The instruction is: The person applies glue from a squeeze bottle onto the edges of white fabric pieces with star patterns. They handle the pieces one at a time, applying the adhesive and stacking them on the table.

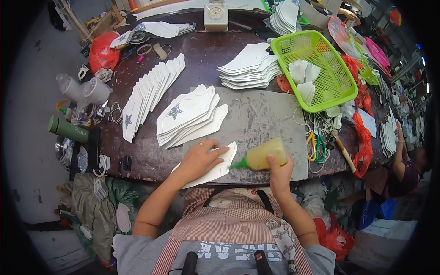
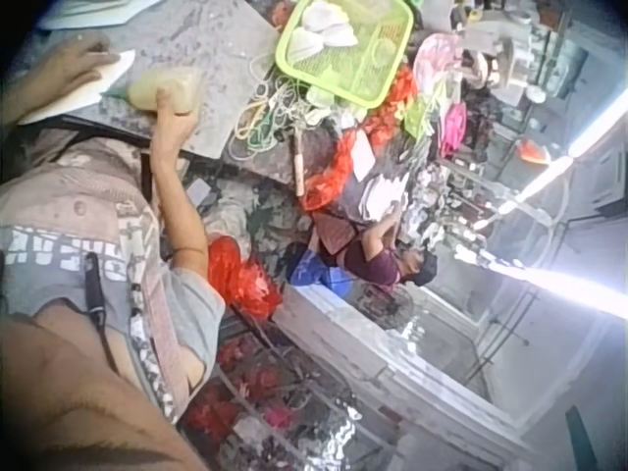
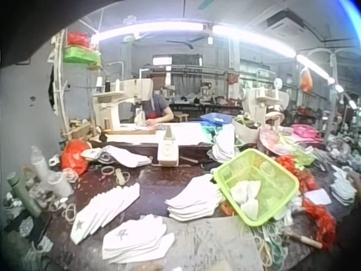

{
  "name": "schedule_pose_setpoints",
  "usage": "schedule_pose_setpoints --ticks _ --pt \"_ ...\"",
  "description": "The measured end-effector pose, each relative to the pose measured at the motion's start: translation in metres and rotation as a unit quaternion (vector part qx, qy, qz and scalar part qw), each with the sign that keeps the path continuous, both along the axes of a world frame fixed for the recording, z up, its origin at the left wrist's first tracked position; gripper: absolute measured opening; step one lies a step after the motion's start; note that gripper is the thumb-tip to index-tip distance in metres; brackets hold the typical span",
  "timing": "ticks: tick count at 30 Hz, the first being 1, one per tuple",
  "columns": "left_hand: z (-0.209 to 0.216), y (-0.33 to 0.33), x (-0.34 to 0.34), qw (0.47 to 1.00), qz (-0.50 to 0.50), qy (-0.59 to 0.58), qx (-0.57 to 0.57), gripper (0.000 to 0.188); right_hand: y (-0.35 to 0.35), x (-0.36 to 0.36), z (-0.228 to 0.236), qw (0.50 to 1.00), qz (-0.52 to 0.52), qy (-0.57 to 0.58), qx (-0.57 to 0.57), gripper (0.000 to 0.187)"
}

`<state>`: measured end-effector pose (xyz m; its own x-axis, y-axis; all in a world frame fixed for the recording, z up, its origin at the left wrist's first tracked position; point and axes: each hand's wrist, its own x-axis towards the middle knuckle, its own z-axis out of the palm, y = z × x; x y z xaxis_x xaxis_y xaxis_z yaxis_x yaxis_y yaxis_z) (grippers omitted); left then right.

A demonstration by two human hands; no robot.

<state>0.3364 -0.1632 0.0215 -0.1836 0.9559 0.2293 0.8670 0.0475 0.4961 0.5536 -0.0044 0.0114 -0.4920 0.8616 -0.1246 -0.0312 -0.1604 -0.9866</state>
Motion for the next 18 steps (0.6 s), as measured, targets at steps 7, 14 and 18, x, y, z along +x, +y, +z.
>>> schedule_pose_setpoints --ticks 7,14,18 --pt "0.002 0.001 0.001 1.000 -0.004 0.016 -0.011 0.037 0.026 0.008 0.011 0.972 -0.006 0.177 -0.153 0.052" --pt "0.006 0.006 0.002 0.995 -0.026 0.084 -0.042 0.045 0.066 0.006 -0.021 0.955 -0.101 0.270 -0.072 0.056" --pt "0.008 0.010 0.003 0.992 -0.036 0.104 -0.068 0.047 0.064 0.008 -0.025 0.948 -0.110 0.287 -0.086 0.057"
